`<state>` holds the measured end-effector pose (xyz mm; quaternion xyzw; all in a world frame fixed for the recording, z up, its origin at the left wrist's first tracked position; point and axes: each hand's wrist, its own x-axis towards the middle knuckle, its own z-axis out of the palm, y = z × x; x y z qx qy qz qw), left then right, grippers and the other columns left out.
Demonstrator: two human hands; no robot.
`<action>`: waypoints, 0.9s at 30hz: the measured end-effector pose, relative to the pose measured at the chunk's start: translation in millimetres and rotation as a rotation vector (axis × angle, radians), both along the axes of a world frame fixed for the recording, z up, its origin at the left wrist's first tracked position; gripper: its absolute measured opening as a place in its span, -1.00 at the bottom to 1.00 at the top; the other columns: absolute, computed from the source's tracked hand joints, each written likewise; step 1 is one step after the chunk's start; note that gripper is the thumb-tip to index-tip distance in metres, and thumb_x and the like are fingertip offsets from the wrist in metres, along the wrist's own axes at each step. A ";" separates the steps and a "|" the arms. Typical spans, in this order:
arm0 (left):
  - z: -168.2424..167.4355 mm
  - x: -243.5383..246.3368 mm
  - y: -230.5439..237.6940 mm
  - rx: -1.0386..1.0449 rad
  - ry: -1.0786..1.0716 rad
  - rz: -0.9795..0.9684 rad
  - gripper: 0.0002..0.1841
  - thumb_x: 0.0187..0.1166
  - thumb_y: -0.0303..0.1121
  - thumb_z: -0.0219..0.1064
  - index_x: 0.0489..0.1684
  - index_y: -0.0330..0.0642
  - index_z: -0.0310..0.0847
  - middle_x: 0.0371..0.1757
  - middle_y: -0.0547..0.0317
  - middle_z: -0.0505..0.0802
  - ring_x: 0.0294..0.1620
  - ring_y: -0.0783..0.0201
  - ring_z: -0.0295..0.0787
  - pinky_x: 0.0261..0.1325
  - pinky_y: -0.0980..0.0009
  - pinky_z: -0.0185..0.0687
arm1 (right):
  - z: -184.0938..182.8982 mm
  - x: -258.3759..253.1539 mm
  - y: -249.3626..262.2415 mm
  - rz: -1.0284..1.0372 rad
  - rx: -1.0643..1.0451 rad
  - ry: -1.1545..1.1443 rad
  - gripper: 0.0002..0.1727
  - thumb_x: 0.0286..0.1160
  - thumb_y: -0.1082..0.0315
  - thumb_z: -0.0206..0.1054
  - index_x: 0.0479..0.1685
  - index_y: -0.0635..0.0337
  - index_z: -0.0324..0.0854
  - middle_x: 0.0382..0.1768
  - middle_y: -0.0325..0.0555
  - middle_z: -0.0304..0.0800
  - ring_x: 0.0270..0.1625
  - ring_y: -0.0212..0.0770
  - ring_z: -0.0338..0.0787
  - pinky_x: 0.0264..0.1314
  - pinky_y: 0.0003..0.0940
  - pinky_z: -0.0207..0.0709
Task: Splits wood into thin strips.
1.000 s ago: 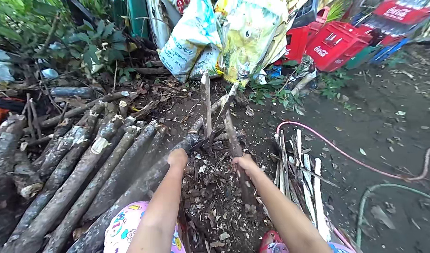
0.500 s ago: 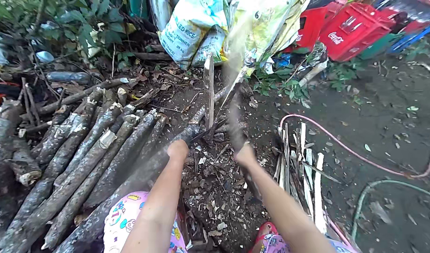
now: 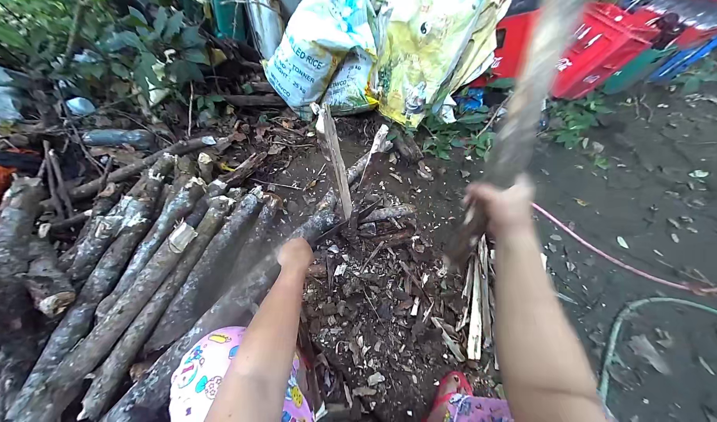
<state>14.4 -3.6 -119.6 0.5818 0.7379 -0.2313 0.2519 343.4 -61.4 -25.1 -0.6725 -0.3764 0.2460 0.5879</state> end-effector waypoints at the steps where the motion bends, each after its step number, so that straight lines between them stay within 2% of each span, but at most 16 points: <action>1: 0.2 0.8 1.4 0.001 0.004 0.001 -0.51 0.50 -0.24 0.40 0.28 -0.44 0.63 0.42 -0.31 0.72 0.46 -0.22 0.68 0.34 -0.25 0.62 | 29.0 7.9 8.8 -0.029 0.186 -0.048 -0.20 0.02 0.47 0.56 0.43 0.34 0.33 -0.21 -0.11 0.77 -0.37 -0.23 0.83 -0.24 -0.18 0.84; 3: 0.9 3.4 4.4 0.002 0.011 -0.003 -0.53 0.49 -0.24 0.40 0.25 -0.44 0.64 0.40 -0.32 0.73 0.45 -0.22 0.69 0.33 -0.25 0.63 | 73.9 13.5 25.3 -0.077 0.499 -0.111 -0.15 0.00 0.45 0.54 0.44 0.27 0.21 -0.12 -0.22 0.74 -0.32 -0.28 0.86 -0.21 -0.22 0.88; 4: 0.6 5.0 5.7 -0.003 0.014 -0.008 -0.53 0.49 -0.24 0.40 0.25 -0.44 0.64 0.40 -0.31 0.74 0.45 -0.22 0.69 0.32 -0.25 0.63 | 79.6 7.6 30.1 -0.101 0.581 -0.133 -0.16 0.04 0.46 0.53 0.44 0.29 0.18 -0.10 -0.20 0.74 -0.30 -0.27 0.86 -0.20 -0.23 0.89; 5: 0.5 6.7 7.1 -0.009 0.015 -0.011 -0.54 0.49 -0.24 0.39 0.24 -0.43 0.65 0.40 -0.31 0.74 0.45 -0.22 0.69 0.32 -0.24 0.63 | 67.8 -5.2 29.3 -0.112 0.561 -0.154 -0.15 0.08 0.46 0.54 0.47 0.38 0.15 -0.09 -0.11 0.72 -0.27 -0.24 0.86 -0.14 -0.21 0.89; 6: 0.9 7.5 7.9 -0.011 0.014 -0.011 -0.54 0.50 -0.25 0.39 0.24 -0.44 0.65 0.39 -0.31 0.74 0.45 -0.22 0.69 0.32 -0.25 0.63 | 35.3 -24.3 22.4 -0.101 0.414 -0.184 -0.14 0.07 0.46 0.57 0.45 0.49 0.19 -0.09 0.00 0.73 -0.21 -0.19 0.86 -0.06 -0.19 0.85; 7: 2.3 7.2 7.9 -0.009 0.014 -0.012 -0.56 0.50 -0.26 0.39 0.22 -0.44 0.66 0.38 -0.32 0.74 0.44 -0.24 0.69 0.32 -0.25 0.63 | -15.8 -46.1 10.9 -0.043 0.151 -0.212 -0.14 0.05 0.46 0.60 0.45 0.54 0.24 -0.06 0.13 0.74 -0.12 -0.12 0.85 0.03 -0.15 0.81; 8: 4.5 6.6 7.8 -0.008 0.019 -0.017 -0.56 0.51 -0.26 0.39 0.21 -0.44 0.66 0.38 -0.31 0.75 0.44 -0.24 0.69 0.32 -0.25 0.63 | -73.3 -66.3 -1.9 0.070 -0.223 -0.239 -0.07 0.06 0.44 0.64 0.54 0.54 0.24 0.08 0.26 0.73 0.06 0.01 0.82 0.21 -0.04 0.73; 10: 9.0 8.7 6.8 -0.007 0.030 -0.035 -0.53 0.50 -0.26 0.42 0.27 -0.43 0.65 0.41 -0.31 0.73 0.46 -0.24 0.67 0.34 -0.27 0.61 | -177.5 -79.0 -18.1 0.300 -0.863 -0.325 -0.10 0.12 0.27 0.66 0.56 0.40 0.36 0.27 0.33 0.72 0.32 0.21 0.76 0.37 0.24 0.59; 11: 10.7 7.0 8.1 0.002 0.040 -0.048 -0.51 0.50 -0.25 0.43 0.31 -0.43 0.63 0.43 -0.32 0.72 0.47 -0.26 0.66 0.34 -0.29 0.60 | -210.2 -77.0 -21.4 0.370 -1.042 -0.288 -0.13 0.17 0.22 0.65 0.56 0.35 0.39 0.34 0.32 0.69 0.40 0.23 0.72 0.44 0.26 0.55; 12: 10.9 3.2 7.9 0.004 0.052 -0.053 -0.49 0.50 -0.24 0.43 0.33 -0.43 0.61 0.44 -0.32 0.71 0.48 -0.26 0.65 0.33 -0.29 0.60 | -232.5 -74.6 -28.6 0.369 -1.114 -0.202 -0.17 0.20 0.23 0.65 0.54 0.35 0.42 0.35 0.33 0.67 0.43 0.24 0.69 0.46 0.25 0.52; 14: 3.0 -1.5 1.5 0.000 0.031 -0.029 -0.48 0.50 -0.22 0.42 0.33 -0.44 0.61 0.44 -0.33 0.70 0.48 -0.25 0.66 0.33 -0.28 0.61 | -254.8 -67.8 -50.1 0.255 -1.084 -0.049 -0.26 0.16 0.31 0.67 0.41 0.42 0.51 0.26 0.37 0.70 0.35 0.26 0.71 0.39 0.24 0.54; 17: -14.2 8.1 -9.9 -0.012 -0.045 0.015 -0.50 0.50 -0.22 0.43 0.30 -0.43 0.62 0.44 -0.32 0.71 0.48 -0.22 0.67 0.36 -0.26 0.62 | -253.4 -64.8 -79.6 0.198 -1.141 -0.114 -0.18 0.26 0.23 0.64 0.55 0.35 0.39 0.29 0.33 0.73 0.39 0.23 0.74 0.42 0.23 0.55; 21: -22.0 27.4 -20.8 -0.016 -0.098 0.015 -0.54 0.52 -0.24 0.40 0.27 -0.40 0.64 0.41 -0.27 0.74 0.46 -0.16 0.70 0.36 -0.19 0.64 | -260.4 -60.4 -99.5 0.268 -1.161 -0.147 -0.11 0.31 0.15 0.64 0.64 0.32 0.31 0.38 0.33 0.68 0.46 0.24 0.69 0.50 0.21 0.51; 23: -20.8 31.2 -24.2 -0.002 -0.105 0.011 -0.53 0.51 -0.24 0.41 0.29 -0.40 0.63 0.42 -0.25 0.74 0.46 -0.16 0.70 0.36 -0.18 0.64 | -233.0 -64.4 -86.0 0.228 -0.867 -0.050 0.02 0.26 0.12 0.69 0.73 0.34 0.23 0.48 0.39 0.58 0.53 0.25 0.62 0.59 0.19 0.45; 25: -24.4 32.2 -29.7 0.011 -0.120 0.029 -0.50 0.52 -0.23 0.41 0.34 -0.41 0.60 0.43 -0.27 0.73 0.47 -0.17 0.69 0.38 -0.18 0.63 | -170.2 -73.7 -57.3 0.232 -0.411 0.057 0.16 0.29 0.17 0.63 0.85 0.42 -0.06 0.71 0.44 0.26 0.74 0.18 0.37 0.76 -0.01 0.29; 27: -31.9 31.6 -38.9 0.022 -0.149 0.045 -0.50 0.57 -0.22 0.39 0.35 -0.43 0.60 0.43 -0.30 0.73 0.48 -0.18 0.69 0.41 -0.19 0.61 | -96.8 -84.6 -28.3 0.247 -0.012 0.055 0.24 0.23 0.16 0.60 0.85 0.49 -0.18 0.75 0.46 0.16 0.78 0.12 0.30 0.77 -0.12 0.26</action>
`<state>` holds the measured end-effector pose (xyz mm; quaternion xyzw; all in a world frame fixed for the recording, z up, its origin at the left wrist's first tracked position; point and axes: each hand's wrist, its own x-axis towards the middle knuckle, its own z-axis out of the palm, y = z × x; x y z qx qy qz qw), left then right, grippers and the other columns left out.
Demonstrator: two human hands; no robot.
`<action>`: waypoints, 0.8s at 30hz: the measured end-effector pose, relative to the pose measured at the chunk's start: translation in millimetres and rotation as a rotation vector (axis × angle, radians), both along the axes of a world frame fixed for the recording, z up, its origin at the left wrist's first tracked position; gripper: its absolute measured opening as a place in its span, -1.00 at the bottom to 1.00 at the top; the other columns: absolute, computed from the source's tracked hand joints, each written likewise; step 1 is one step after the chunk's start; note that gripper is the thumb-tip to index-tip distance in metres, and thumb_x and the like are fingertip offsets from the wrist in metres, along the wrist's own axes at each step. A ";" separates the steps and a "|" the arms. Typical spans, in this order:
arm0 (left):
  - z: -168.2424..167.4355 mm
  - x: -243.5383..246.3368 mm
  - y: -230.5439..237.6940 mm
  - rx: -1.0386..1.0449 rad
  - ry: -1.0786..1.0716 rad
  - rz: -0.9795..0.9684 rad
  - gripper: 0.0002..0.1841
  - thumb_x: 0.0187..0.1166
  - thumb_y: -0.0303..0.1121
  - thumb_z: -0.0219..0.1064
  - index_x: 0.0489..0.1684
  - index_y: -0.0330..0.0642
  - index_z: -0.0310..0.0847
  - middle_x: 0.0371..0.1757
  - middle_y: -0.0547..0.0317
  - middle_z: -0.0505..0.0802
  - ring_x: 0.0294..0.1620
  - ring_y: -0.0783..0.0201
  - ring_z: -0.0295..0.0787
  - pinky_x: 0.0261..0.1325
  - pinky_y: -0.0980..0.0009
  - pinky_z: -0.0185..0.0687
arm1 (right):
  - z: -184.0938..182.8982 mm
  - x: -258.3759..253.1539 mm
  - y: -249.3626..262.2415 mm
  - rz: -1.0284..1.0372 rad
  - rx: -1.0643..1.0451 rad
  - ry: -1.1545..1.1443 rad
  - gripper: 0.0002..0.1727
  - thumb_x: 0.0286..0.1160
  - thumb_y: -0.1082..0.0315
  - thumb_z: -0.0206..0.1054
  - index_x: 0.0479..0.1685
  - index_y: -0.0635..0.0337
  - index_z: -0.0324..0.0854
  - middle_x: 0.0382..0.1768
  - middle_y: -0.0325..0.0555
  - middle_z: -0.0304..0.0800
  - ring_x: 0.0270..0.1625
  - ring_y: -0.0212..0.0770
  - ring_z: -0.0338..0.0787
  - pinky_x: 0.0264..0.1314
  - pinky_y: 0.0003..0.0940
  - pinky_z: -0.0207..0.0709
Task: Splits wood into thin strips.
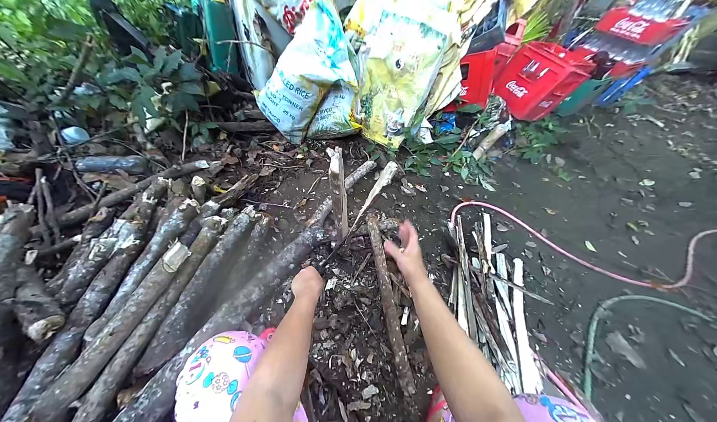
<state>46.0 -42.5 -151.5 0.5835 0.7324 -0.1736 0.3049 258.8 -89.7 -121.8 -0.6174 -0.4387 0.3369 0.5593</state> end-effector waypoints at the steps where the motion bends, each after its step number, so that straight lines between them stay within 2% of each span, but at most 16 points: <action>1: -5.7 -0.7 -5.9 0.010 -0.024 0.006 -0.51 0.61 -0.21 0.36 0.36 -0.43 0.59 0.43 -0.31 0.73 0.48 -0.19 0.68 0.43 -0.20 0.60 | 30.8 -5.5 10.9 0.002 0.164 -0.010 0.28 0.15 0.08 0.61 0.83 0.51 -0.16 0.75 0.43 0.18 0.77 0.07 0.32 0.74 -0.14 0.30; 3: -19.2 -1.5 -19.4 0.039 -0.072 0.025 -0.47 0.67 -0.14 0.32 0.45 -0.39 0.54 0.44 -0.30 0.73 0.49 -0.20 0.68 0.45 -0.20 0.59 | 75.8 -20.9 24.3 0.003 0.432 -0.051 0.25 0.15 -0.07 0.62 0.78 0.50 -0.03 0.67 0.28 0.37 0.67 -0.10 0.46 0.66 -0.22 0.39; 4: -26.4 -1.3 -26.2 0.045 -0.093 0.031 -0.42 0.69 -0.08 0.31 0.51 -0.36 0.50 0.44 -0.29 0.73 0.49 -0.19 0.69 0.47 -0.18 0.58 | 88.4 -32.4 27.0 -0.024 0.535 -0.039 0.06 0.25 0.03 0.59 0.67 0.50 0.15 0.53 0.20 0.56 0.52 -0.18 0.61 0.55 -0.27 0.51; 5: -32.7 -1.1 -33.3 0.043 -0.123 0.041 -0.37 0.69 -0.02 0.31 0.56 -0.34 0.46 0.45 -0.29 0.73 0.49 -0.18 0.69 0.49 -0.17 0.57 | 94.1 -45.0 26.1 -0.080 0.599 0.000 -0.27 0.40 0.21 0.52 0.47 0.49 0.38 0.25 0.09 0.75 0.26 -0.26 0.78 0.37 -0.31 0.65; 6: -37.9 -1.0 -39.9 0.029 -0.174 0.058 -0.31 0.68 0.02 0.33 0.62 -0.35 0.40 0.46 -0.30 0.71 0.51 -0.19 0.67 0.53 -0.17 0.54 | 93.6 -56.6 23.6 -0.170 0.626 0.035 -0.62 0.51 0.35 0.43 0.18 0.44 0.56 -0.10 -0.10 0.83 -0.08 -0.39 0.84 0.09 -0.39 0.75; 7: -40.8 0.0 -45.0 0.004 -0.234 0.078 -0.23 0.65 0.05 0.36 0.68 -0.34 0.31 0.49 -0.33 0.68 0.54 -0.20 0.64 0.56 -0.17 0.51 | 89.7 -64.2 19.3 -0.247 0.633 0.061 -0.85 0.57 0.43 0.33 -0.05 0.34 0.61 -0.35 -0.28 0.78 -0.33 -0.50 0.80 -0.15 -0.49 0.76; 9: -40.9 3.1 -51.2 0.014 -0.447 0.169 0.01 0.46 0.08 0.55 0.83 -0.27 0.08 0.63 -0.45 0.50 0.64 -0.29 0.48 0.64 -0.20 0.40 | 78.7 -65.5 6.2 -0.316 0.672 0.096 -0.92 0.59 0.48 0.20 -0.21 0.22 0.59 -0.53 -0.45 0.67 -0.50 -0.55 0.72 -0.31 -0.53 0.74; 11: -21.4 5.7 -63.9 0.151 -0.830 0.237 0.24 0.32 -0.14 0.70 0.94 -0.21 -0.27 0.82 -0.53 0.10 0.82 -0.37 0.11 0.77 -0.20 0.18 | 69.6 -55.2 -9.9 -0.368 0.695 0.131 -0.89 0.55 0.50 0.21 -0.27 0.13 0.60 -0.58 -0.48 0.74 -0.53 -0.51 0.77 -0.32 -0.50 0.78; 12: -9.0 7.2 -69.1 0.275 -1.031 0.181 0.31 0.24 -0.23 0.70 0.94 -0.25 -0.38 0.86 -0.49 0.00 0.87 -0.31 -0.03 0.82 -0.13 0.07 | 66.9 -48.2 -17.1 -0.402 0.701 0.167 -0.88 0.51 0.53 0.22 -0.28 0.11 0.60 -0.58 -0.45 0.78 -0.53 -0.47 0.80 -0.32 -0.46 0.79; 13: 5.2 10.7 -71.7 0.421 -1.180 0.082 0.36 0.12 -0.19 0.68 0.92 -0.35 -0.40 0.86 -0.47 0.03 0.88 -0.25 -0.03 0.83 -0.05 0.07 | 65.4 -40.9 -22.5 -0.447 0.702 0.204 -0.87 0.47 0.57 0.25 -0.28 0.11 0.60 -0.57 -0.41 0.80 -0.53 -0.44 0.81 -0.33 -0.45 0.81; 15: 37.7 23.5 -74.1 0.664 -1.324 -0.148 0.45 -0.05 0.14 0.65 0.83 -0.59 -0.27 0.78 -0.54 0.19 0.83 -0.23 0.11 0.80 0.03 0.13 | 64.6 -28.9 -31.2 -0.558 0.681 0.283 -0.84 0.41 0.64 0.27 -0.30 0.15 0.56 -0.60 -0.35 0.80 -0.58 -0.40 0.81 -0.39 -0.44 0.81; 17: 68.6 41.1 -80.0 0.741 -1.355 -0.375 0.42 -0.08 0.31 0.63 0.74 -0.64 0.03 0.67 -0.52 0.41 0.74 -0.27 0.28 0.76 -0.07 0.20 | 61.3 -20.5 -41.3 -0.642 0.644 0.330 -0.82 0.38 0.68 0.27 -0.31 0.17 0.52 -0.64 -0.33 0.76 -0.62 -0.40 0.78 -0.43 -0.45 0.78; 19: 89.5 63.1 -90.9 0.674 -1.378 -0.603 0.14 -0.06 0.10 0.71 0.57 -0.57 0.39 0.50 -0.38 0.65 0.58 -0.20 0.52 0.67 -0.12 0.37 | 54.0 -14.5 -51.3 -0.674 0.626 0.350 -0.82 0.37 0.69 0.27 -0.33 0.20 0.48 -0.66 -0.33 0.70 -0.65 -0.42 0.73 -0.46 -0.49 0.75; 21: 92.2 83.7 -105.0 0.594 -1.375 -0.805 -0.21 0.02 -0.12 0.74 0.27 -0.49 0.70 0.38 -0.32 0.75 0.46 -0.14 0.67 0.54 -0.07 0.53 | 45.1 -5.4 -61.2 -0.676 0.618 0.334 -0.84 0.38 0.68 0.26 -0.36 0.22 0.47 -0.68 -0.34 0.69 -0.67 -0.44 0.72 -0.49 -0.53 0.73; 23: 82.5 94.3 -121.7 0.599 -1.339 -0.887 -0.44 0.06 -0.14 0.74 -0.05 -0.40 0.83 0.38 -0.39 0.72 0.42 -0.17 0.70 0.46 -0.04 0.61 | 37.8 6.9 -69.7 -0.664 0.597 0.313 -0.83 0.41 0.68 0.21 -0.36 0.21 0.47 -0.70 -0.37 0.70 -0.68 -0.46 0.72 -0.50 -0.55 0.73; 24: 77.9 97.0 -129.7 0.616 -1.313 -0.893 -0.47 0.07 -0.12 0.75 -0.11 -0.38 0.84 0.38 -0.41 0.71 0.42 -0.20 0.69 0.45 -0.08 0.61 | 34.2 12.8 -71.5 -0.669 0.597 0.310 -0.82 0.43 0.68 0.18 -0.36 0.20 0.47 -0.71 -0.37 0.70 -0.68 -0.45 0.72 -0.51 -0.54 0.73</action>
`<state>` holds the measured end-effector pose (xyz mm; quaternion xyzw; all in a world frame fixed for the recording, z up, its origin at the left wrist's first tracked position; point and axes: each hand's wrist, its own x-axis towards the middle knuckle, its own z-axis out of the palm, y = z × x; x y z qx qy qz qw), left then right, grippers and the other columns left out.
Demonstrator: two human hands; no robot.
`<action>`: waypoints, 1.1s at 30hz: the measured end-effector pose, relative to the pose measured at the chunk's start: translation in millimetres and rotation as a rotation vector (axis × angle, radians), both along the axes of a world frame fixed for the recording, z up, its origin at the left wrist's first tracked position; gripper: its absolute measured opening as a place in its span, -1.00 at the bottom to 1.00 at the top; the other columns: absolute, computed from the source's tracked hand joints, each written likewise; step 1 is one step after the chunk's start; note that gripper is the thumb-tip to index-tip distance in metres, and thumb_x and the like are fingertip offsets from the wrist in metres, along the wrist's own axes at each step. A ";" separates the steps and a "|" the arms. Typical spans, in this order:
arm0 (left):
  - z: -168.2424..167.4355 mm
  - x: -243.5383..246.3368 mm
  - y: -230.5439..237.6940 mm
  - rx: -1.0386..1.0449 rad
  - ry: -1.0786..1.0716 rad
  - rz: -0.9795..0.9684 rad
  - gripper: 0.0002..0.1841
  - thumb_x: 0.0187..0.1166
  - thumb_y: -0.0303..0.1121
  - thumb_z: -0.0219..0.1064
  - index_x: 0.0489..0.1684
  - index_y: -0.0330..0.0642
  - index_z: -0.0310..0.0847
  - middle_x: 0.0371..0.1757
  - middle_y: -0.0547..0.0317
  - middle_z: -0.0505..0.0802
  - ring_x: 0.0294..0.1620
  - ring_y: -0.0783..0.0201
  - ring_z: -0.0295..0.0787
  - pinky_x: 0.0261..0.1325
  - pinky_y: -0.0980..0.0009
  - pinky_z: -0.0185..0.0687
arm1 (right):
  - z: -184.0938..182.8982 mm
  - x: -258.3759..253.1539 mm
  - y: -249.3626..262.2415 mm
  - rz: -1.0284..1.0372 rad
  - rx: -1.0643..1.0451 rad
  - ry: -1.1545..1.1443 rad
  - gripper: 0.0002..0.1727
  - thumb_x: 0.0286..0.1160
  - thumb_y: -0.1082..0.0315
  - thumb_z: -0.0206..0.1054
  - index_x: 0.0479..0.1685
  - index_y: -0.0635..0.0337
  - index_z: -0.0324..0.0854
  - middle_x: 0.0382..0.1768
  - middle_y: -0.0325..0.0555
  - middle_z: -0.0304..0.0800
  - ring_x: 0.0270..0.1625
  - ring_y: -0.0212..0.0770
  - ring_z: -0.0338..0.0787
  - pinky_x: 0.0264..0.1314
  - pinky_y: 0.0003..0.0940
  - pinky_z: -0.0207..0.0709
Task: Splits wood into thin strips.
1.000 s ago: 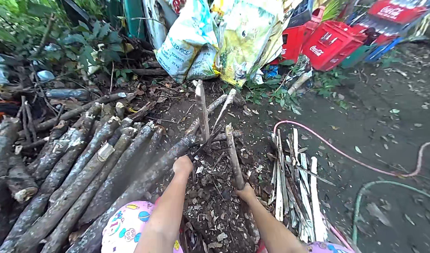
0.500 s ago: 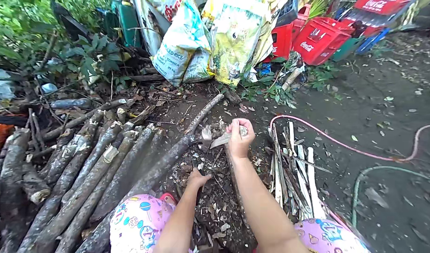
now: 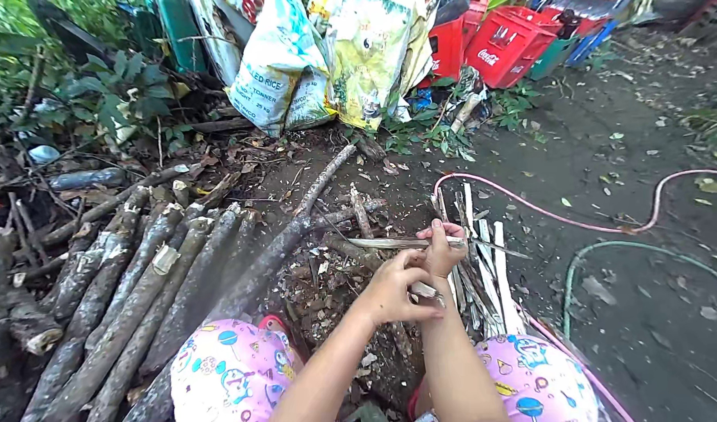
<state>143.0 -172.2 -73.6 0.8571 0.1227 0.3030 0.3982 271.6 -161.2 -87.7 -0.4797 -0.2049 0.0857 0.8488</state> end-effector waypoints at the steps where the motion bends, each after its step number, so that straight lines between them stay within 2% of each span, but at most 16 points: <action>1: -3.1 2.0 -7.6 0.017 0.015 0.018 -0.45 0.07 -0.10 0.75 -0.11 -0.38 0.84 0.36 -0.41 0.73 0.42 -0.24 0.68 0.45 -0.13 0.58 | -3.3 5.2 -0.5 -0.015 0.004 0.003 -0.81 0.43 0.68 0.16 -0.37 0.19 0.47 -0.72 -0.36 0.70 -0.69 -0.44 0.72 -0.52 -0.53 0.73; 4: -14.2 6.9 -20.2 0.078 0.010 0.070 -0.39 0.08 0.02 0.71 -0.12 -0.39 0.81 0.21 -0.30 0.82 0.37 -0.26 0.70 0.47 -0.16 0.53 | -8.2 11.2 -1.6 -0.022 0.031 0.010 -0.78 0.43 0.70 0.12 -0.40 0.17 0.45 -0.74 -0.35 0.67 -0.70 -0.42 0.71 -0.51 -0.51 0.73; 6: -21.4 10.5 -20.3 0.131 -0.056 0.108 -0.41 0.09 0.08 0.68 -0.29 -0.37 0.77 0.06 -0.21 0.88 0.23 -0.17 0.80 0.40 -0.07 0.61 | -6.8 9.3 0.1 -0.010 0.038 0.004 -0.77 0.40 0.72 0.13 -0.40 0.15 0.45 -0.73 -0.36 0.67 -0.70 -0.43 0.71 -0.51 -0.51 0.73; 8: -25.4 11.9 -19.9 0.185 -0.095 0.165 -0.49 0.21 0.03 0.64 -0.37 -0.35 0.74 -0.17 -0.12 0.91 0.00 -0.05 0.89 0.30 0.02 0.69 | -5.3 8.7 3.0 -0.001 0.036 0.016 -0.76 0.39 0.72 0.15 -0.40 0.14 0.45 -0.74 -0.35 0.67 -0.71 -0.42 0.70 -0.52 -0.51 0.72; 10: -24.9 11.0 -19.3 0.239 -0.105 0.212 -0.63 0.31 -0.13 0.57 -0.41 -0.34 0.71 -0.35 -0.05 0.87 -0.19 0.04 0.88 0.19 0.12 0.73 | -4.0 11.4 7.4 -0.004 0.020 0.047 -0.76 0.39 0.71 0.16 -0.41 0.13 0.45 -0.76 -0.35 0.64 -0.74 -0.41 0.67 -0.55 -0.49 0.71; 11: -24.3 10.0 -18.1 0.277 -0.100 0.220 -0.65 0.37 -0.14 0.52 -0.43 -0.32 0.69 -0.39 -0.04 0.85 -0.23 0.05 0.87 0.14 0.15 0.74 | -3.7 15.0 10.9 -0.017 0.015 0.065 -0.76 0.38 0.71 0.17 -0.42 0.12 0.45 -0.78 -0.36 0.62 -0.75 -0.40 0.66 -0.57 -0.47 0.70; 13: -25.9 6.6 -17.1 0.352 -0.095 0.213 -0.60 0.51 -0.07 0.41 -0.45 -0.30 0.67 -0.43 -0.02 0.81 -0.28 0.06 0.85 0.06 0.17 0.76 | -2.1 27.6 20.6 -0.046 -0.021 0.112 -0.77 0.40 0.68 0.18 -0.42 0.11 0.43 -0.80 -0.36 0.57 -0.78 -0.39 0.63 -0.60 -0.44 0.69; 15: -33.6 -0.8 -24.4 0.409 -0.113 0.230 -0.51 0.64 0.03 0.26 -0.54 -0.24 0.62 -0.50 0.03 0.77 -0.37 0.10 0.81 -0.03 0.18 0.76 | -0.7 50.9 33.1 -0.062 -0.113 0.213 -0.84 0.52 0.60 0.22 -0.33 0.15 0.41 -0.77 -0.32 0.52 -0.77 -0.34 0.61 -0.59 -0.37 0.70; 17: -46.4 -12.5 -36.5 0.449 -0.155 0.267 -0.51 0.63 0.04 0.26 -0.64 -0.15 0.53 -0.60 0.11 0.71 -0.47 0.16 0.75 -0.10 0.24 0.74 | -6.0 85.5 50.8 -0.132 -0.194 0.349 -0.88 0.51 0.50 0.31 -0.21 0.17 0.43 -0.72 -0.26 0.51 -0.77 -0.29 0.60 -0.61 -0.34 0.69; 21: -63.0 -37.5 -48.4 0.485 -0.187 0.258 -0.60 0.66 -0.03 0.22 -0.56 -0.07 0.50 -0.60 0.19 0.68 -0.46 0.23 0.70 0.06 0.34 0.68 | -39.9 143.2 60.5 -0.156 -0.217 0.578 -0.79 0.55 0.34 0.40 -0.03 0.12 0.44 -0.59 -0.24 0.52 -0.69 -0.29 0.61 -0.54 -0.33 0.70; 24: -53.9 -58.0 -36.7 0.457 -0.196 0.332 -0.68 0.62 -0.05 0.18 -0.46 -0.07 0.51 -0.49 0.16 0.74 -0.29 0.22 0.77 0.27 0.33 0.65 | -71.0 160.0 39.4 -0.186 -0.205 0.698 -0.79 0.59 0.28 0.38 -0.04 0.12 0.44 -0.47 -0.19 0.53 -0.57 -0.28 0.60 -0.45 -0.28 0.68; 26: -41.4 -74.9 -18.4 0.398 -0.204 0.363 -0.65 0.67 -0.03 0.10 -0.35 -0.10 0.52 -0.38 0.12 0.79 -0.13 0.23 0.83 0.37 0.30 0.64 | -94.4 160.5 17.7 -0.224 -0.215 0.770 -0.77 0.72 0.20 0.28 -0.02 0.18 0.45 -0.45 -0.18 0.51 -0.54 -0.28 0.58 -0.41 -0.30 0.66; 28: -27.8 -89.9 3.2 0.333 -0.223 0.375 -0.58 0.77 0.03 0.00 -0.31 -0.11 0.49 -0.34 0.10 0.78 -0.10 0.25 0.82 0.33 0.30 0.67 | -111.1 156.0 -3.0 -0.236 -0.249 0.862 -0.67 0.83 0.03 0.18 -0.04 0.15 0.41 -0.42 -0.20 0.47 -0.49 -0.30 0.57 -0.33 -0.31 0.66; 30: -14.4 -101.9 28.2 0.254 -0.276 0.404 -0.49 0.82 0.10 -0.07 -0.35 -0.13 0.50 -0.36 0.14 0.76 -0.12 0.32 0.82 0.19 0.31 0.75 | -124.0 152.9 -14.8 -0.238 -0.242 0.951 -0.59 0.84 -0.07 0.12 -0.01 0.15 0.40 -0.36 -0.19 0.46 -0.42 -0.28 0.57 -0.25 -0.29 0.65; 32: -1.8 -113.2 54.7 0.145 -0.326 0.454 -0.48 0.83 0.15 -0.04 -0.38 -0.03 0.56 -0.35 0.36 0.80 -0.11 0.49 0.83 0.11 0.40 0.77 | -134.8 148.3 -21.8 -0.228 -0.201 1.003 -0.59 0.85 -0.08 0.09 -0.02 0.13 0.38 -0.34 -0.19 0.44 -0.40 -0.28 0.56 -0.22 -0.29 0.64; 33: 3.9 -118.1 68.0 0.081 -0.347 0.484 -0.53 0.81 0.15 0.00 -0.40 0.08 0.59 -0.36 0.50 0.81 -0.13 0.55 0.82 0.09 0.42 0.78 | -139.3 145.1 -24.1 -0.229 -0.177 1.018 -0.63 0.85 -0.05 0.09 -0.07 0.10 0.37 -0.38 -0.21 0.44 -0.43 -0.30 0.55 -0.25 -0.31 0.64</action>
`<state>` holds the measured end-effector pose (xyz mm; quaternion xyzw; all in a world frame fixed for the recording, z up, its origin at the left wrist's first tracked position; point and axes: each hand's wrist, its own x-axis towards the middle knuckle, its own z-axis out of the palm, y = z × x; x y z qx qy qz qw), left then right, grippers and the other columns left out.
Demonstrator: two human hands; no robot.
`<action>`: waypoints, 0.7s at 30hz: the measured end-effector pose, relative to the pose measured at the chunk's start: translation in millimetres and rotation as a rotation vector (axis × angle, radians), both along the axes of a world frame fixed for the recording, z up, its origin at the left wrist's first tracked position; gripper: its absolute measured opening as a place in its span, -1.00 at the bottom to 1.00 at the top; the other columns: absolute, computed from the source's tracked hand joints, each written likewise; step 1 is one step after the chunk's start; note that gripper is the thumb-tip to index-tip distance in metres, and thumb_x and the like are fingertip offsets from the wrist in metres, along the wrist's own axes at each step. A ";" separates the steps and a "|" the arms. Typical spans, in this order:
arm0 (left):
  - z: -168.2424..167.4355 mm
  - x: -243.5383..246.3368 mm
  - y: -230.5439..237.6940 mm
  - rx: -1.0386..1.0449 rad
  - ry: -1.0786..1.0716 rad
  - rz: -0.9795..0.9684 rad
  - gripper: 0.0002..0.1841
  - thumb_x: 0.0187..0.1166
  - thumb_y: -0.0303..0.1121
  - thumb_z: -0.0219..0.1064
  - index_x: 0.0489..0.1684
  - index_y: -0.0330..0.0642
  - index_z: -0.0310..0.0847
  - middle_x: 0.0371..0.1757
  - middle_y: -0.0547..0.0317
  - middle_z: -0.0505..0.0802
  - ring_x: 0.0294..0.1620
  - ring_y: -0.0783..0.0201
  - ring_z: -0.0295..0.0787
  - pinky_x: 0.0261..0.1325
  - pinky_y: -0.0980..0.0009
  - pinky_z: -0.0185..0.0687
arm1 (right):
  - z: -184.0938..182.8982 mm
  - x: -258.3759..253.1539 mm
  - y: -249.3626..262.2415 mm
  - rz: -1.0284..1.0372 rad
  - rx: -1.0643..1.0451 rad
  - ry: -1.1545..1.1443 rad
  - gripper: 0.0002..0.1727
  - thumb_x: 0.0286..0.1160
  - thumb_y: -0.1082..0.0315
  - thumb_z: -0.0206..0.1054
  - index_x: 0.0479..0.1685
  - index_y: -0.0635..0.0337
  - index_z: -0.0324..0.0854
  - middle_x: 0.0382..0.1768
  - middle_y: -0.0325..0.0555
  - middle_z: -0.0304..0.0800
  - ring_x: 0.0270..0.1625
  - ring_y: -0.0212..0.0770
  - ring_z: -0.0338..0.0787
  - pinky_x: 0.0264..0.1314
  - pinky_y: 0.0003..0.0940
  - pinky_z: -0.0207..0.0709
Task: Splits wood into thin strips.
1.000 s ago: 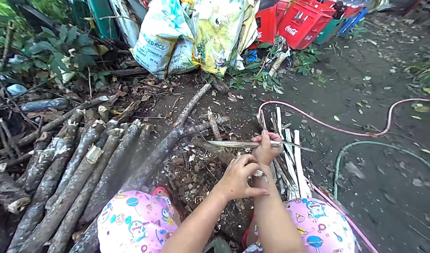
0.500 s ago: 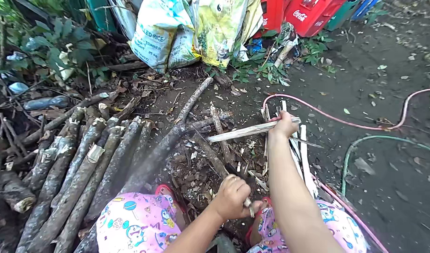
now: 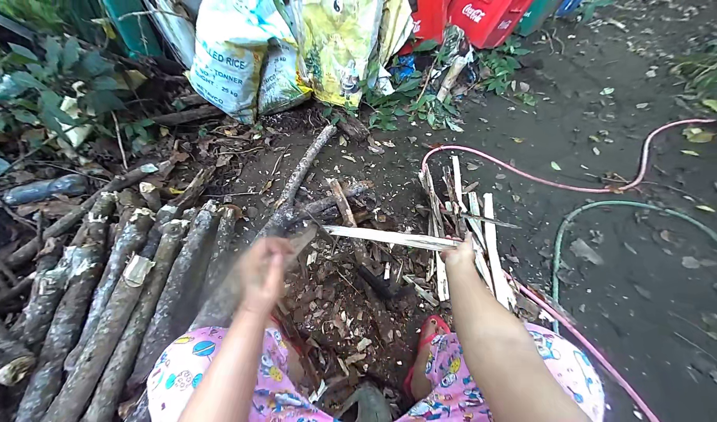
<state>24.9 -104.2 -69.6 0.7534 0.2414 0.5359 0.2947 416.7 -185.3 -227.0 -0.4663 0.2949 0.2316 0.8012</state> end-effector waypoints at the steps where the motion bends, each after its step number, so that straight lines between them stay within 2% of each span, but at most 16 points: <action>1: 5.1 -4.2 13.4 -0.056 -0.036 0.014 -0.59 0.79 0.13 0.04 -0.42 0.20 0.59 -0.38 0.61 0.79 -0.18 0.57 0.81 0.06 0.41 0.79 | -4.0 -3.7 -2.3 -0.016 0.027 0.005 -0.68 0.85 0.01 0.09 -0.11 0.07 0.37 -0.42 -0.24 0.43 -0.47 -0.31 0.54 -0.29 -0.33 0.65; 2: 9.6 -7.0 27.2 -0.096 -0.076 0.034 -0.64 0.77 0.05 0.06 -0.47 0.23 0.57 -0.44 0.65 0.76 -0.24 0.55 0.79 0.02 0.38 0.79 | -8.1 -8.3 -4.0 -0.033 0.044 0.009 -0.73 0.84 0.07 0.10 -0.17 0.04 0.37 -0.48 -0.27 0.43 -0.51 -0.32 0.54 -0.32 -0.34 0.65; 4: 16.9 -9.2 54.4 -0.123 -0.161 0.075 -0.68 0.73 -0.21 -0.05 -0.48 0.24 0.50 -0.51 0.68 0.71 -0.35 0.56 0.75 -0.05 0.40 0.77 | -12.9 -20.0 -7.4 -0.053 0.070 0.024 -0.76 0.83 0.11 0.08 -0.21 0.01 0.35 -0.51 -0.30 0.42 -0.52 -0.34 0.54 -0.33 -0.35 0.64; 6: 21.6 -7.5 74.7 -0.121 -0.272 0.140 -0.66 0.68 -0.37 -0.15 -0.47 0.23 0.45 -0.56 0.69 0.67 -0.44 0.57 0.71 -0.13 0.43 0.76 | -21.7 -31.3 -10.8 -0.089 0.056 0.058 -0.74 0.84 0.05 0.08 -0.14 0.02 0.36 -0.45 -0.26 0.43 -0.46 -0.30 0.56 -0.27 -0.29 0.65; 7: 23.3 -6.4 81.8 -0.117 -0.318 0.178 -0.66 0.65 -0.42 -0.18 -0.46 0.21 0.42 -0.58 0.68 0.65 -0.47 0.57 0.69 -0.16 0.44 0.75 | -26.7 -36.7 -12.0 -0.110 0.040 0.083 -0.70 0.85 0.01 0.07 -0.04 0.07 0.37 -0.38 -0.22 0.43 -0.40 -0.26 0.56 -0.22 -0.25 0.65; 9: 25.5 -1.7 90.0 -0.107 -0.376 0.227 -0.66 0.61 -0.47 -0.20 -0.46 0.19 0.39 -0.60 0.67 0.64 -0.52 0.57 0.68 -0.21 0.47 0.75 | -35.1 -46.9 -16.4 -0.122 -0.014 0.149 -0.52 0.87 -0.10 -0.01 0.28 0.16 0.35 -0.15 -0.10 0.47 -0.19 -0.19 0.59 -0.06 -0.17 0.61; 10: 25.8 2.1 91.5 -0.105 -0.386 0.235 -0.67 0.60 -0.48 -0.19 -0.46 0.19 0.39 -0.61 0.67 0.64 -0.53 0.57 0.68 -0.22 0.48 0.75 | -39.7 -51.7 -20.6 -0.108 -0.055 0.181 -0.43 0.87 -0.13 -0.05 0.47 0.19 0.31 0.05 0.00 0.51 -0.01 -0.13 0.62 0.06 -0.13 0.60; 11: 26.2 6.4 92.0 -0.107 -0.390 0.237 -0.67 0.60 -0.48 -0.18 -0.46 0.18 0.39 -0.60 0.67 0.65 -0.53 0.57 0.68 -0.22 0.48 0.75 | -45.0 -57.2 -26.4 -0.081 -0.091 0.203 -0.34 0.88 -0.14 -0.08 0.65 0.21 0.23 0.34 0.09 0.51 0.25 -0.06 0.63 0.26 -0.05 0.57; 12: 26.9 10.6 92.0 -0.114 -0.389 0.237 -0.68 0.61 -0.47 -0.17 -0.45 0.18 0.40 -0.60 0.66 0.65 -0.52 0.57 0.69 -0.21 0.48 0.75 | -51.3 -63.4 -32.7 -0.055 -0.115 0.213 -0.29 0.90 -0.14 -0.10 0.76 0.22 0.13 0.58 0.14 0.40 0.50 0.00 0.55 0.48 0.02 0.50; 13: 28.1 14.6 92.3 -0.125 -0.382 0.238 -0.69 0.61 -0.46 -0.16 -0.45 0.17 0.39 -0.59 0.66 0.64 -0.51 0.56 0.68 -0.19 0.47 0.75 | -57.1 -69.7 -37.9 -0.045 -0.132 0.212 -0.27 0.90 -0.12 -0.10 0.81 0.24 0.06 0.71 0.16 0.28 0.66 0.04 0.44 0.61 0.06 0.42; 14: 29.4 18.0 93.5 -0.132 -0.378 0.236 -0.70 0.61 -0.46 -0.15 -0.45 0.17 0.38 -0.60 0.66 0.62 -0.52 0.56 0.67 -0.20 0.47 0.74 | -62.6 -75.1 -41.4 -0.060 -0.141 0.213 -0.26 0.91 -0.09 -0.06 0.82 0.28 0.03 0.76 0.19 0.20 0.73 0.07 0.35 0.68 0.08 0.35; 16: 31.2 21.3 95.7 -0.141 -0.371 0.224 -0.71 0.58 -0.48 -0.13 -0.44 0.18 0.38 -0.60 0.68 0.62 -0.53 0.58 0.66 -0.22 0.49 0.73 | -71.7 -83.4 -46.0 -0.111 -0.142 0.236 -0.26 0.88 -0.08 0.02 0.80 0.29 0.06 0.75 0.19 0.21 0.73 0.07 0.35 0.68 0.06 0.35; 18: 32.2 19.6 96.6 -0.148 -0.347 0.200 -0.70 0.58 -0.49 -0.12 -0.44 0.20 0.40 -0.60 0.70 0.63 -0.53 0.60 0.66 -0.21 0.50 0.74 | -79.9 -87.0 -48.0 -0.161 -0.146 0.247 -0.28 0.84 -0.02 0.14 0.77 0.26 0.10 0.69 0.19 0.29 0.65 0.08 0.44 0.59 0.05 0.46; 20: 33.2 17.7 96.1 -0.147 -0.324 0.172 -0.69 0.58 -0.49 -0.12 -0.43 0.21 0.41 -0.59 0.72 0.64 -0.52 0.60 0.66 -0.20 0.51 0.74 | -92.2 -83.7 -47.0 -0.094 -0.344 0.216 -0.30 0.73 0.23 0.30 0.76 0.25 0.10 0.59 0.26 0.38 0.50 0.14 0.57 0.36 0.05 0.63; 21: 33.1 17.2 95.2 -0.140 -0.309 0.157 -0.69 0.58 -0.49 -0.12 -0.42 0.21 0.41 -0.58 0.72 0.64 -0.51 0.60 0.66 -0.19 0.52 0.74 | -98.8 -79.7 -46.5 0.003 -0.516 0.180 -0.22 0.61 0.38 0.38 0.77 0.28 0.05 0.56 0.32 0.38 0.45 0.18 0.60 0.29 0.05 0.68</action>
